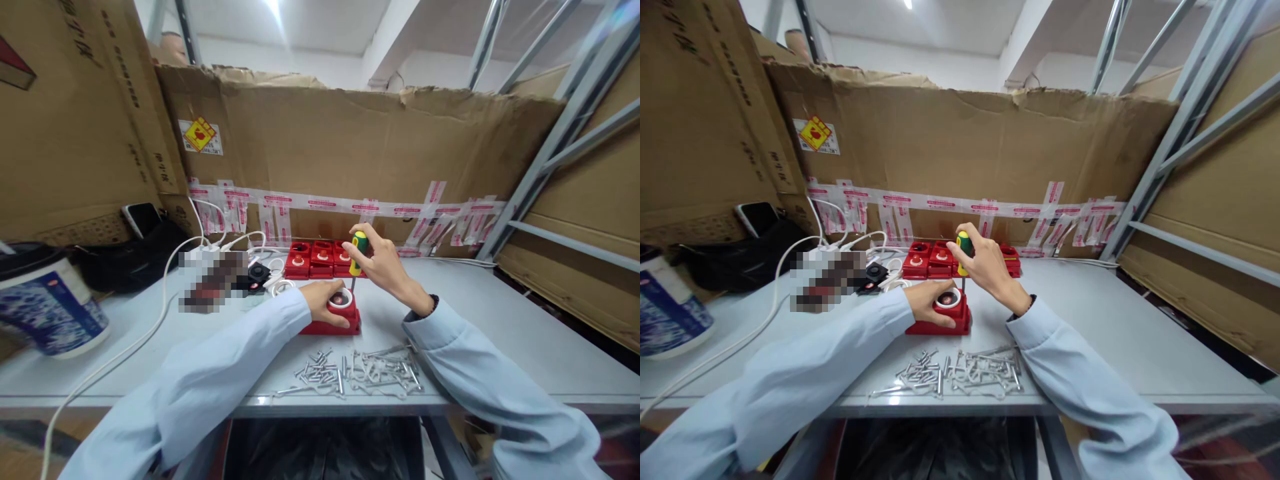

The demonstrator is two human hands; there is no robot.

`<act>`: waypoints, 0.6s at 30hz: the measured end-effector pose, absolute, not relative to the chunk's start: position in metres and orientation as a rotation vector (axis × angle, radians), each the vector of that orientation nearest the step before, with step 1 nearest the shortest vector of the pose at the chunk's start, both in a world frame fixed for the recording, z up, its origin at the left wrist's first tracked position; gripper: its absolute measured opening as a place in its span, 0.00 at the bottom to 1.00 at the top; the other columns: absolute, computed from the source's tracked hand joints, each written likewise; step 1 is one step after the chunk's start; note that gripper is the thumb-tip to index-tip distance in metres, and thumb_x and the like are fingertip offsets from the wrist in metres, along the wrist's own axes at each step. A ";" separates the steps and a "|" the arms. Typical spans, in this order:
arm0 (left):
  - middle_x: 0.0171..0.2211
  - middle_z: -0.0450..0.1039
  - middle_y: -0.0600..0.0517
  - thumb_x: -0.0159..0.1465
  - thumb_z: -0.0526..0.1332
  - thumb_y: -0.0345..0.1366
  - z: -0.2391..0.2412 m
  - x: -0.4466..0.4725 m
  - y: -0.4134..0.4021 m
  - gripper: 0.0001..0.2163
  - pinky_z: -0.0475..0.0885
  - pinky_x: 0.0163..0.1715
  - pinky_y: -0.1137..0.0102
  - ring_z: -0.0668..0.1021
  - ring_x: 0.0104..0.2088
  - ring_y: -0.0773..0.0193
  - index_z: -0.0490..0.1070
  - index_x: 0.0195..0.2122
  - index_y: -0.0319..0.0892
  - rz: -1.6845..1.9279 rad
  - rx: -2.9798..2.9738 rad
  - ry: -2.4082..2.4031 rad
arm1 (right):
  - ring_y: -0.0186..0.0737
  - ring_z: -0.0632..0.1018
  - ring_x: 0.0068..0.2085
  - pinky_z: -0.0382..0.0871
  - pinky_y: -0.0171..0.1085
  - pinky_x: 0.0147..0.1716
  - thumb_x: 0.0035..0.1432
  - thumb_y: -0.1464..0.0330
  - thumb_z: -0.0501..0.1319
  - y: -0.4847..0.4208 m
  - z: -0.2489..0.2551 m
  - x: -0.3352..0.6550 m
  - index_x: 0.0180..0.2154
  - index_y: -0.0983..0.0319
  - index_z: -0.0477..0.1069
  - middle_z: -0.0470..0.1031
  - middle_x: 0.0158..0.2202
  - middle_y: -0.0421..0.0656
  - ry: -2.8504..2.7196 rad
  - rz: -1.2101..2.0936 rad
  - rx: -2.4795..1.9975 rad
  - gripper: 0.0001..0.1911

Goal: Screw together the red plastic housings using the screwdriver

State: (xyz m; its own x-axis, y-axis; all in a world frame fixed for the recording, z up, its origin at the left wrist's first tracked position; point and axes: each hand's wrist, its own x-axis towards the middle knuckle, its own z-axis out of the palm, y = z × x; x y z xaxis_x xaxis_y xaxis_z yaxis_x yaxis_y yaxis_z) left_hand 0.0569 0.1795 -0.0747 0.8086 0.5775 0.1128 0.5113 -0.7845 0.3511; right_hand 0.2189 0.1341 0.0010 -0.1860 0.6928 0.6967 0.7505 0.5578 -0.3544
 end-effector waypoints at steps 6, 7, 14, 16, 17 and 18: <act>0.32 0.71 0.51 0.46 0.64 0.56 -0.070 0.055 0.176 0.26 0.66 0.31 0.71 0.75 0.33 0.58 0.61 0.37 0.43 0.262 2.727 0.884 | 0.32 0.68 0.26 0.61 0.32 0.29 0.58 0.63 0.52 0.134 0.005 0.229 0.42 0.58 0.62 0.67 0.29 0.37 -1.993 0.071 -1.082 0.10; 0.33 0.71 0.51 0.46 0.63 0.56 -0.070 0.054 0.175 0.26 0.66 0.31 0.71 0.75 0.33 0.57 0.61 0.38 0.43 0.264 2.730 0.888 | 0.31 0.68 0.26 0.61 0.32 0.29 0.58 0.64 0.52 0.135 0.005 0.230 0.43 0.58 0.62 0.67 0.29 0.37 -2.011 0.109 -1.072 0.11; 0.34 0.71 0.50 0.47 0.63 0.56 -0.069 0.053 0.174 0.26 0.66 0.32 0.69 0.75 0.34 0.55 0.60 0.38 0.43 0.245 2.724 0.882 | 0.30 0.64 0.22 0.57 0.31 0.25 0.58 0.59 0.53 0.139 0.003 0.226 0.39 0.59 0.63 0.63 0.23 0.35 -1.998 -0.085 -1.138 0.11; 0.33 0.71 0.50 0.47 0.63 0.56 -0.069 0.053 0.174 0.25 0.66 0.31 0.70 0.75 0.34 0.56 0.60 0.37 0.43 0.245 2.725 0.883 | 0.31 0.63 0.21 0.56 0.32 0.25 0.58 0.59 0.53 0.139 0.004 0.223 0.39 0.59 0.63 0.63 0.21 0.35 -1.979 -0.161 -1.184 0.12; 0.33 0.71 0.51 0.47 0.63 0.56 -0.069 0.053 0.173 0.25 0.66 0.31 0.70 0.75 0.33 0.56 0.60 0.37 0.43 0.241 2.726 0.878 | 0.32 0.63 0.21 0.56 0.32 0.25 0.58 0.60 0.52 0.138 0.005 0.222 0.40 0.59 0.63 0.63 0.21 0.35 -1.980 -0.178 -1.206 0.12; 0.33 0.71 0.51 0.47 0.63 0.56 -0.069 0.053 0.173 0.25 0.66 0.31 0.70 0.75 0.33 0.56 0.60 0.37 0.43 0.241 2.728 0.873 | 0.32 0.63 0.21 0.56 0.32 0.25 0.57 0.62 0.52 0.137 0.006 0.222 0.41 0.59 0.63 0.64 0.22 0.35 -1.994 -0.175 -1.220 0.11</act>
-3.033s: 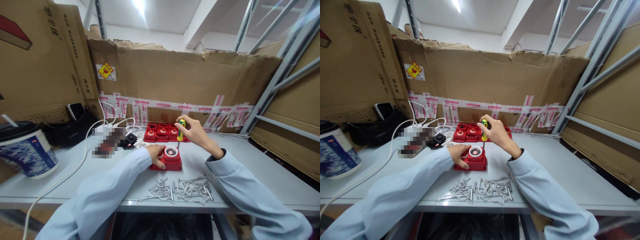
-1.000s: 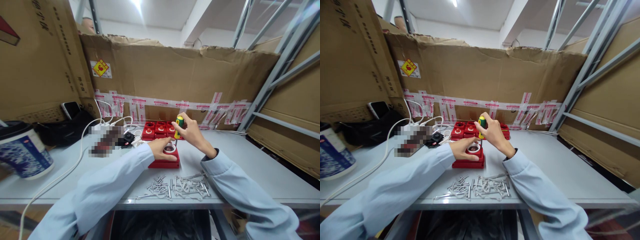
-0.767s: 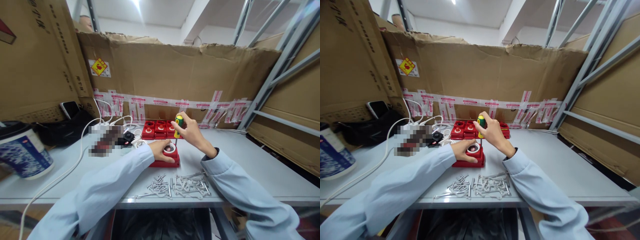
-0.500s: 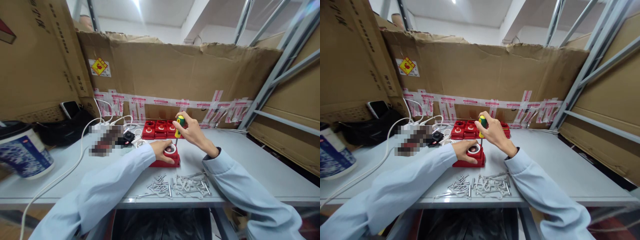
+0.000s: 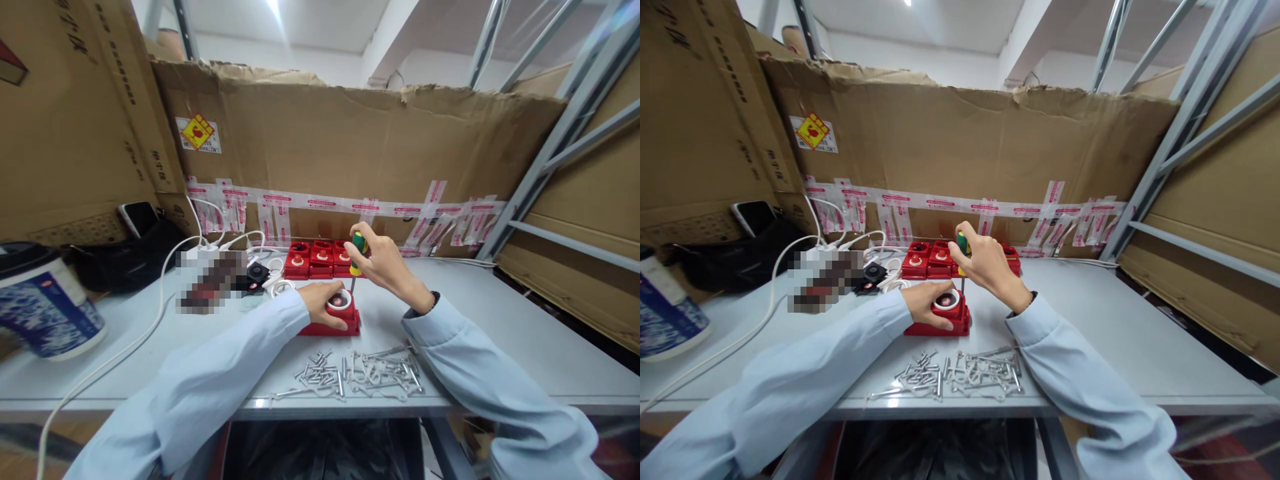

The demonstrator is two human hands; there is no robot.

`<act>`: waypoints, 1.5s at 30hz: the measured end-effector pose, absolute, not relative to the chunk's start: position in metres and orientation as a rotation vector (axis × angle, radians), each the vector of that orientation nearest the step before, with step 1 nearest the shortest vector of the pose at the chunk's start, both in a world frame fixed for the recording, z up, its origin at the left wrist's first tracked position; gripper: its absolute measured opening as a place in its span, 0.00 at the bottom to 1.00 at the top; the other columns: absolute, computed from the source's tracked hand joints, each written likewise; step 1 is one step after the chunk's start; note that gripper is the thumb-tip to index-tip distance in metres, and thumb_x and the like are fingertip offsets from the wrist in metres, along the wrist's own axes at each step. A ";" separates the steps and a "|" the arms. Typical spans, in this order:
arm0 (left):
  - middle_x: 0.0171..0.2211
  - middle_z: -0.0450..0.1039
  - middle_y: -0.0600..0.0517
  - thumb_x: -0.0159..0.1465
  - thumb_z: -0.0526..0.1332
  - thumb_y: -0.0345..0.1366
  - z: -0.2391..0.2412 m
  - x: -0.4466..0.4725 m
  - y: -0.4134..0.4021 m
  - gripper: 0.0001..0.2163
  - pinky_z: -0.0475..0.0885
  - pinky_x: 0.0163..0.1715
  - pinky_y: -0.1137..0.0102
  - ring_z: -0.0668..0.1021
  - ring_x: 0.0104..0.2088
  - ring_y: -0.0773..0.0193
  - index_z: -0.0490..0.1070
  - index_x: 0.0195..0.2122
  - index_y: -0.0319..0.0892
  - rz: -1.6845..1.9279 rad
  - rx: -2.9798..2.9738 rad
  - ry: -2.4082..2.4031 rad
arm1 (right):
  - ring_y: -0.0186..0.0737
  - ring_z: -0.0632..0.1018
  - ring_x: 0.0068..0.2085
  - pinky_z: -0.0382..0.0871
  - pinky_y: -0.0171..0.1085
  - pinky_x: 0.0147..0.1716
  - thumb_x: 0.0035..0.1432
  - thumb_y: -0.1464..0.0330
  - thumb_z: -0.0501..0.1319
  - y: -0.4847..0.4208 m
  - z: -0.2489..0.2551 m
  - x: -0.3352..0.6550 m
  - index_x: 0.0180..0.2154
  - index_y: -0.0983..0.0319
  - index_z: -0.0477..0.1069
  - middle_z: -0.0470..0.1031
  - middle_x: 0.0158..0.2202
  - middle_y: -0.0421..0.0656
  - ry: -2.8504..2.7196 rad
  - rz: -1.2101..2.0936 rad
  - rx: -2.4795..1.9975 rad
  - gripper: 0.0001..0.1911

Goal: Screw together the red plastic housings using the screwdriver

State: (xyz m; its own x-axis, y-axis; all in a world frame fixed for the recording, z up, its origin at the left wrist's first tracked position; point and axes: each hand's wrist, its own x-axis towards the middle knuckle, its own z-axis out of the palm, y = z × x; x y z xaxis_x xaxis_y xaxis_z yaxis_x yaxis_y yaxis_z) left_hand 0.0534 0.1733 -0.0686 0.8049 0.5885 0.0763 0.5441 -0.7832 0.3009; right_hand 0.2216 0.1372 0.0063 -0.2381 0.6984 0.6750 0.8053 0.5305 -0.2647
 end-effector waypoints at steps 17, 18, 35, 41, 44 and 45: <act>0.33 0.70 0.50 0.46 0.64 0.56 -0.072 0.052 0.174 0.25 0.66 0.32 0.69 0.75 0.34 0.55 0.59 0.36 0.44 0.301 2.689 0.850 | 0.29 0.66 0.22 0.59 0.30 0.24 0.55 0.64 0.56 0.134 0.011 0.230 0.39 0.59 0.63 0.67 0.25 0.35 -2.032 -0.043 -1.138 0.09; 0.33 0.70 0.50 0.46 0.63 0.56 -0.071 0.052 0.174 0.25 0.66 0.31 0.69 0.75 0.34 0.55 0.59 0.36 0.44 0.302 2.689 0.848 | 0.29 0.67 0.22 0.59 0.30 0.24 0.55 0.64 0.56 0.134 0.011 0.230 0.39 0.59 0.63 0.67 0.25 0.35 -2.032 -0.040 -1.137 0.09; 0.33 0.71 0.50 0.46 0.64 0.56 -0.074 0.053 0.177 0.26 0.66 0.31 0.70 0.75 0.33 0.56 0.60 0.37 0.43 0.309 2.703 0.845 | 0.29 0.69 0.23 0.63 0.30 0.24 0.55 0.65 0.58 0.116 0.009 0.228 0.40 0.60 0.63 0.68 0.25 0.36 -2.057 0.007 -1.097 0.11; 0.34 0.71 0.50 0.47 0.64 0.56 -0.070 0.053 0.173 0.26 0.66 0.31 0.70 0.75 0.34 0.56 0.60 0.38 0.44 0.271 2.731 0.883 | 0.30 0.69 0.23 0.63 0.30 0.25 0.55 0.64 0.58 0.117 0.008 0.230 0.40 0.60 0.64 0.69 0.26 0.36 -2.031 -0.018 -1.096 0.11; 0.35 0.72 0.49 0.47 0.64 0.55 -0.068 0.053 0.172 0.26 0.66 0.33 0.70 0.75 0.36 0.55 0.60 0.38 0.43 0.262 2.720 0.865 | 0.29 0.69 0.22 0.63 0.30 0.24 0.54 0.64 0.59 0.119 0.007 0.232 0.39 0.60 0.63 0.69 0.26 0.36 -1.989 -0.020 -1.109 0.11; 0.35 0.72 0.49 0.47 0.64 0.55 -0.069 0.053 0.172 0.26 0.66 0.33 0.69 0.76 0.36 0.55 0.59 0.38 0.43 0.265 2.716 0.860 | 0.29 0.69 0.22 0.62 0.30 0.24 0.54 0.63 0.59 0.120 0.006 0.233 0.38 0.60 0.63 0.69 0.26 0.36 -1.975 -0.026 -1.116 0.11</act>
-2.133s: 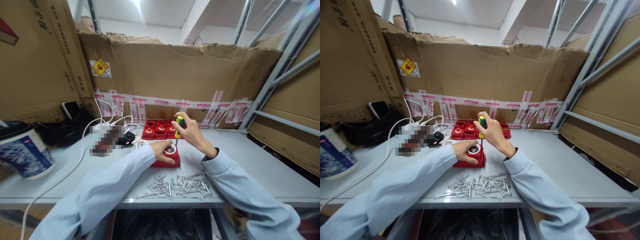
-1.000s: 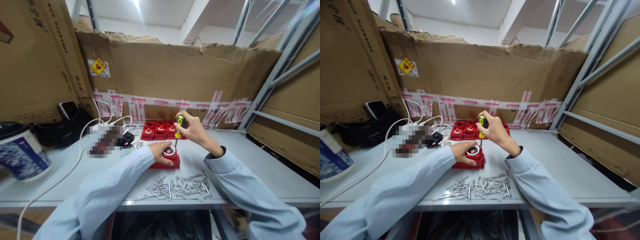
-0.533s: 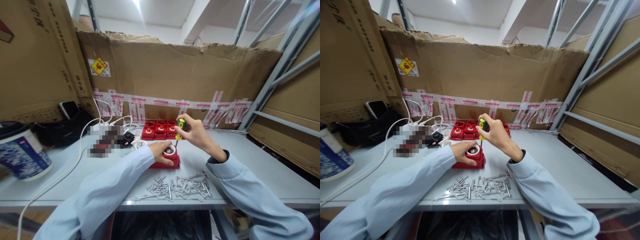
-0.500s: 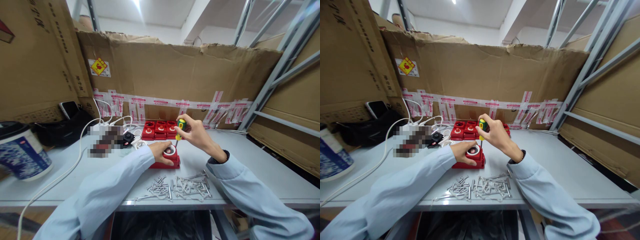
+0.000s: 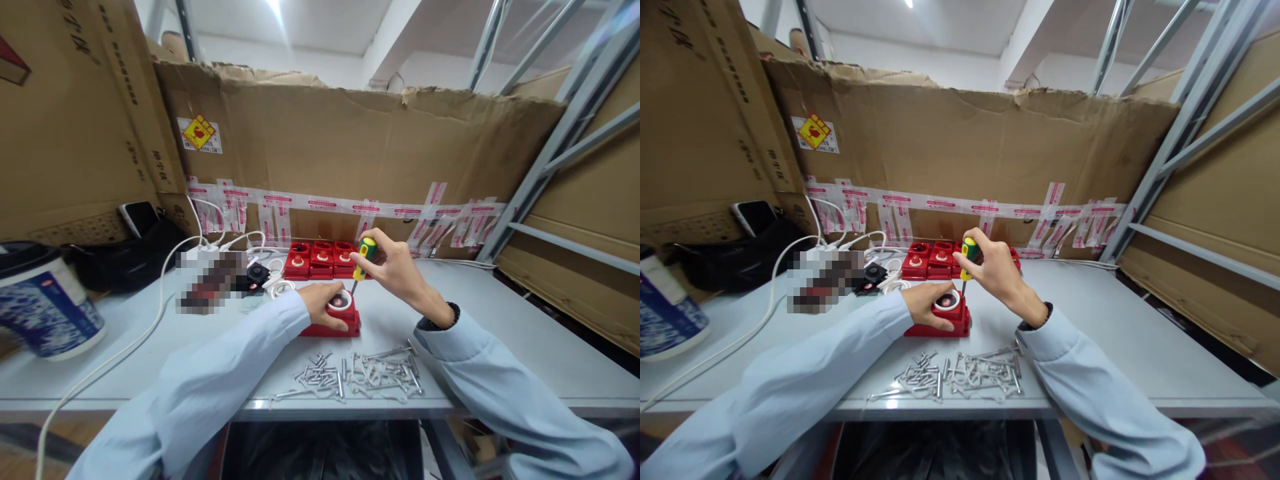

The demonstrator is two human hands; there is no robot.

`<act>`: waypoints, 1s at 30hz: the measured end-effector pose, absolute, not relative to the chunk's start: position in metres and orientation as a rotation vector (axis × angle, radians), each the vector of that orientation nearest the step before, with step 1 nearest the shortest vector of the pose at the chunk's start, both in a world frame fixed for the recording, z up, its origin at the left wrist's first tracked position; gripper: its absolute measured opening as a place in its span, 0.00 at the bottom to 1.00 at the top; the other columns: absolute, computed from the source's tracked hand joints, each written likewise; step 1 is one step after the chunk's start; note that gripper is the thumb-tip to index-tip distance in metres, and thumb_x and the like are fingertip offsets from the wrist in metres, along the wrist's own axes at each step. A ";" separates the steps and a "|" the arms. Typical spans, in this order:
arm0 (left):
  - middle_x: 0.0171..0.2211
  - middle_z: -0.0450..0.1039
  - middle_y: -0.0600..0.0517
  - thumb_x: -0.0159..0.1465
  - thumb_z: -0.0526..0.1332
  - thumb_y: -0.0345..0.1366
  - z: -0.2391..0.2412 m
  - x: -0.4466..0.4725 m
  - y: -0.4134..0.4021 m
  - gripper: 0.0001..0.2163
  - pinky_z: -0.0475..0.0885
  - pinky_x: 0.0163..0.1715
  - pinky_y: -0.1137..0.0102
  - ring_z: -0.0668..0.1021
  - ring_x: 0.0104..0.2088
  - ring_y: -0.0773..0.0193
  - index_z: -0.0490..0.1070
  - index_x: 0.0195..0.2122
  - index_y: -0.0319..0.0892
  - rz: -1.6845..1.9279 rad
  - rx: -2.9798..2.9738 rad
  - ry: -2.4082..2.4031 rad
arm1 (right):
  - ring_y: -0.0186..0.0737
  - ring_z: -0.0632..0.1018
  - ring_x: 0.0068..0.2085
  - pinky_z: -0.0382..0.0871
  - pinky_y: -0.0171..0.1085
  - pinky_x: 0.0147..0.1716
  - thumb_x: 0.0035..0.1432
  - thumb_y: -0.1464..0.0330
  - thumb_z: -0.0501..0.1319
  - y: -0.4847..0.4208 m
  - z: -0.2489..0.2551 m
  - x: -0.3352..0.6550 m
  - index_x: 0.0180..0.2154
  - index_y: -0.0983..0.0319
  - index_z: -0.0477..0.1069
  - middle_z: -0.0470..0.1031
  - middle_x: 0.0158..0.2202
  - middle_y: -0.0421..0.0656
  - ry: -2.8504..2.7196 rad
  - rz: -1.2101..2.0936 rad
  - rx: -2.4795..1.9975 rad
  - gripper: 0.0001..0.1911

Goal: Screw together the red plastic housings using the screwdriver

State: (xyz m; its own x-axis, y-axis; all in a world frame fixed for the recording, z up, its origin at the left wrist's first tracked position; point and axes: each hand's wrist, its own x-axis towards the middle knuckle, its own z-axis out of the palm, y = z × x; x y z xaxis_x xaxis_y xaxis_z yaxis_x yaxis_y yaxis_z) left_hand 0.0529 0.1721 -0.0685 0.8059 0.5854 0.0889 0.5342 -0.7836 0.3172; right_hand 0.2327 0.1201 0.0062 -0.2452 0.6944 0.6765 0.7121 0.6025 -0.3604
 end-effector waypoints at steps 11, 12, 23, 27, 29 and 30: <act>0.34 0.71 0.50 0.46 0.64 0.56 -0.072 0.053 0.173 0.26 0.65 0.31 0.69 0.75 0.34 0.55 0.60 0.37 0.44 0.316 2.708 0.869 | 0.29 0.62 0.20 0.56 0.30 0.22 0.52 0.60 0.60 0.125 0.004 0.228 0.31 0.59 0.59 0.64 0.21 0.34 -1.817 -0.137 -1.201 0.12; 0.34 0.71 0.50 0.46 0.64 0.56 -0.072 0.053 0.174 0.26 0.65 0.32 0.70 0.75 0.34 0.55 0.60 0.37 0.44 0.317 2.707 0.868 | 0.29 0.62 0.20 0.56 0.30 0.22 0.52 0.60 0.60 0.126 0.004 0.228 0.31 0.59 0.59 0.64 0.21 0.34 -1.802 -0.139 -1.208 0.13; 0.34 0.72 0.49 0.46 0.64 0.56 -0.073 0.053 0.175 0.26 0.66 0.32 0.69 0.75 0.35 0.55 0.60 0.38 0.43 0.329 2.703 0.848 | 0.29 0.60 0.19 0.54 0.30 0.20 0.50 0.62 0.59 0.116 0.001 0.232 0.28 0.59 0.57 0.58 0.18 0.32 -1.741 -0.155 -1.233 0.11; 0.35 0.71 0.49 0.46 0.64 0.55 -0.074 0.053 0.175 0.26 0.66 0.32 0.69 0.75 0.35 0.55 0.60 0.38 0.43 0.328 2.706 0.843 | 0.28 0.59 0.19 0.54 0.30 0.21 0.51 0.62 0.59 0.114 0.002 0.230 0.27 0.59 0.60 0.58 0.18 0.33 -1.780 -0.197 -1.238 0.10; 0.35 0.71 0.49 0.46 0.64 0.56 -0.074 0.053 0.175 0.26 0.66 0.32 0.69 0.75 0.35 0.55 0.60 0.38 0.43 0.322 2.701 0.846 | 0.29 0.59 0.19 0.53 0.30 0.21 0.51 0.62 0.58 0.115 0.001 0.228 0.27 0.60 0.61 0.59 0.17 0.33 -1.801 -0.230 -1.245 0.09; 0.34 0.71 0.49 0.46 0.64 0.56 -0.073 0.053 0.175 0.26 0.66 0.32 0.69 0.75 0.35 0.54 0.60 0.38 0.43 0.318 2.698 0.850 | 0.29 0.59 0.19 0.53 0.30 0.21 0.51 0.62 0.58 0.115 0.001 0.227 0.26 0.60 0.62 0.59 0.17 0.34 -1.809 -0.250 -1.250 0.09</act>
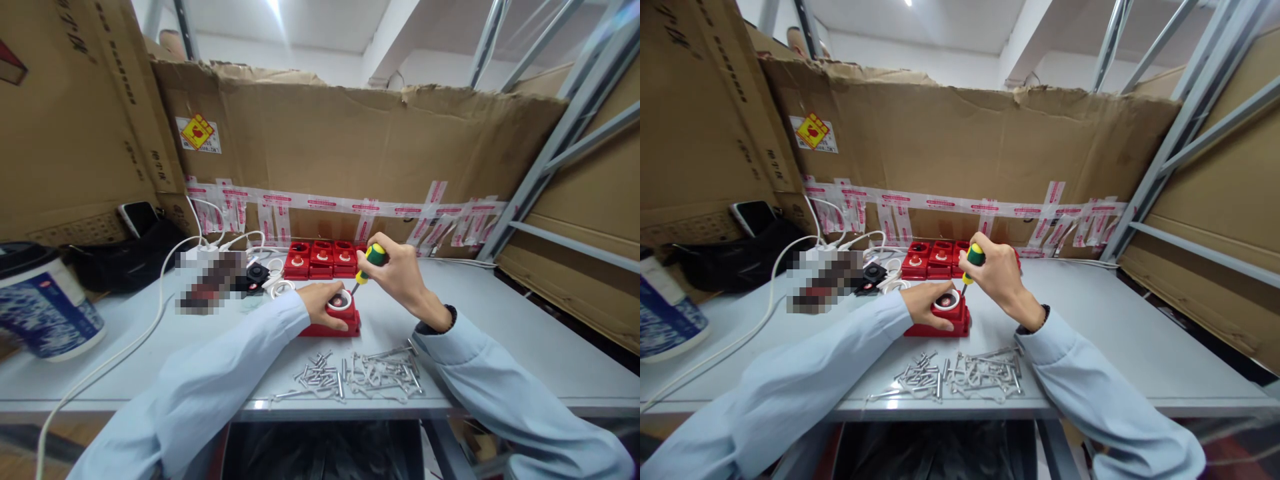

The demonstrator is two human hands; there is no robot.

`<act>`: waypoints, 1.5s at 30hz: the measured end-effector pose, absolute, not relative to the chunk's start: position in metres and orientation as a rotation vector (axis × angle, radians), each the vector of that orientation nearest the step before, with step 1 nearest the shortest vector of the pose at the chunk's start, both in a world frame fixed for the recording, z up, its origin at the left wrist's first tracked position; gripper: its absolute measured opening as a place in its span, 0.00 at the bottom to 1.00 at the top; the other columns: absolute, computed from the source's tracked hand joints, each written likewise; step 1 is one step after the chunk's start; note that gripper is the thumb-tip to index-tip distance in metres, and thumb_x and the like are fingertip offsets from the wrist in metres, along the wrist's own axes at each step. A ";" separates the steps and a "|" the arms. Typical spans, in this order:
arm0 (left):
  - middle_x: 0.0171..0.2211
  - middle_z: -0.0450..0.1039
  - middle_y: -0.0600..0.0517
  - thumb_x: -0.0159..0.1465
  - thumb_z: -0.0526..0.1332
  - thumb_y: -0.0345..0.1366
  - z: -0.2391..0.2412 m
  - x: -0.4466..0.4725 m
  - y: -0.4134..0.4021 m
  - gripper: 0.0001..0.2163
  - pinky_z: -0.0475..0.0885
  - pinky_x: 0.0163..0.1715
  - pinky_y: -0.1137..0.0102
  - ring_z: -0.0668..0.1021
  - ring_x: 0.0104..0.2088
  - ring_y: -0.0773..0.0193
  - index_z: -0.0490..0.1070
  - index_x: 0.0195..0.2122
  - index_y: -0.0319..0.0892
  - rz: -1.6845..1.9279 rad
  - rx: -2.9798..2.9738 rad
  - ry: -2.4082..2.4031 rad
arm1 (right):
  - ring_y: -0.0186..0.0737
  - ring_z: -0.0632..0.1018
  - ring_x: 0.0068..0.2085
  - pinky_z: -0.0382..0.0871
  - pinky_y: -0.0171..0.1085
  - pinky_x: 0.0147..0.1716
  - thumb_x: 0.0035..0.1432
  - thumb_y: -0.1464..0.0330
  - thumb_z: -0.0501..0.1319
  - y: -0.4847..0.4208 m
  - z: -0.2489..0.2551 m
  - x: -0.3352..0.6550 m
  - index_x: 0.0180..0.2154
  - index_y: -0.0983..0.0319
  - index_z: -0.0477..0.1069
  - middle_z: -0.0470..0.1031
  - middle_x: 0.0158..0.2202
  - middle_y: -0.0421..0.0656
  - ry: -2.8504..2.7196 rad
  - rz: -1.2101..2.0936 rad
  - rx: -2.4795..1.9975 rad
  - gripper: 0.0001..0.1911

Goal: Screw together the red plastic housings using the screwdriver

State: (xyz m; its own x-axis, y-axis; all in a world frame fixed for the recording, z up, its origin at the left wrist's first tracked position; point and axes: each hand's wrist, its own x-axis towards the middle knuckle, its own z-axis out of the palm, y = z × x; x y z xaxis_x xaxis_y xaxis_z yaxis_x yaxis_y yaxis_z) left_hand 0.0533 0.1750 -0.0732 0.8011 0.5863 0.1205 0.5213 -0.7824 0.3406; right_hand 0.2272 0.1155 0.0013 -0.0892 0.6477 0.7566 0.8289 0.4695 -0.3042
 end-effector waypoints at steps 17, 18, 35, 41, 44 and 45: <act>0.34 0.71 0.50 0.47 0.64 0.55 -0.067 0.053 0.172 0.25 0.66 0.32 0.69 0.75 0.35 0.55 0.59 0.36 0.43 0.287 2.714 0.857 | 0.30 0.62 0.21 0.55 0.31 0.24 0.54 0.65 0.55 0.142 0.007 0.220 0.29 0.59 0.61 0.62 0.20 0.34 -1.918 -0.138 -1.161 0.06; 0.34 0.71 0.50 0.47 0.64 0.55 -0.068 0.053 0.172 0.25 0.66 0.32 0.69 0.75 0.35 0.55 0.59 0.36 0.43 0.287 2.711 0.852 | 0.30 0.62 0.21 0.55 0.31 0.24 0.54 0.65 0.55 0.143 0.007 0.219 0.29 0.59 0.61 0.61 0.20 0.34 -1.916 -0.151 -1.171 0.05; 0.34 0.71 0.49 0.47 0.63 0.55 -0.070 0.053 0.173 0.26 0.66 0.31 0.69 0.75 0.34 0.55 0.61 0.38 0.43 0.300 2.704 0.869 | 0.33 0.63 0.19 0.54 0.32 0.23 0.56 0.63 0.53 0.153 -0.003 0.212 0.31 0.59 0.63 0.62 0.18 0.36 -1.758 -0.375 -1.308 0.07; 0.33 0.71 0.50 0.47 0.63 0.55 -0.067 0.054 0.171 0.24 0.66 0.31 0.69 0.75 0.33 0.54 0.60 0.36 0.43 0.279 2.719 0.894 | 0.35 0.64 0.20 0.49 0.33 0.22 0.57 0.62 0.50 0.145 0.001 0.205 0.36 0.58 0.65 0.63 0.19 0.37 -1.868 -0.443 -1.338 0.10; 0.32 0.71 0.50 0.47 0.64 0.55 -0.067 0.054 0.171 0.24 0.66 0.31 0.69 0.75 0.33 0.54 0.59 0.36 0.43 0.258 2.727 0.897 | 0.34 0.64 0.20 0.52 0.33 0.23 0.55 0.67 0.50 0.139 0.008 0.208 0.39 0.57 0.64 0.64 0.20 0.36 -1.994 -0.227 -1.265 0.10; 0.33 0.71 0.50 0.47 0.64 0.54 -0.067 0.054 0.171 0.24 0.66 0.31 0.69 0.75 0.33 0.54 0.59 0.36 0.43 0.258 2.730 0.897 | 0.33 0.64 0.20 0.53 0.32 0.23 0.55 0.68 0.50 0.138 0.010 0.209 0.40 0.57 0.64 0.65 0.21 0.35 -2.030 -0.142 -1.229 0.10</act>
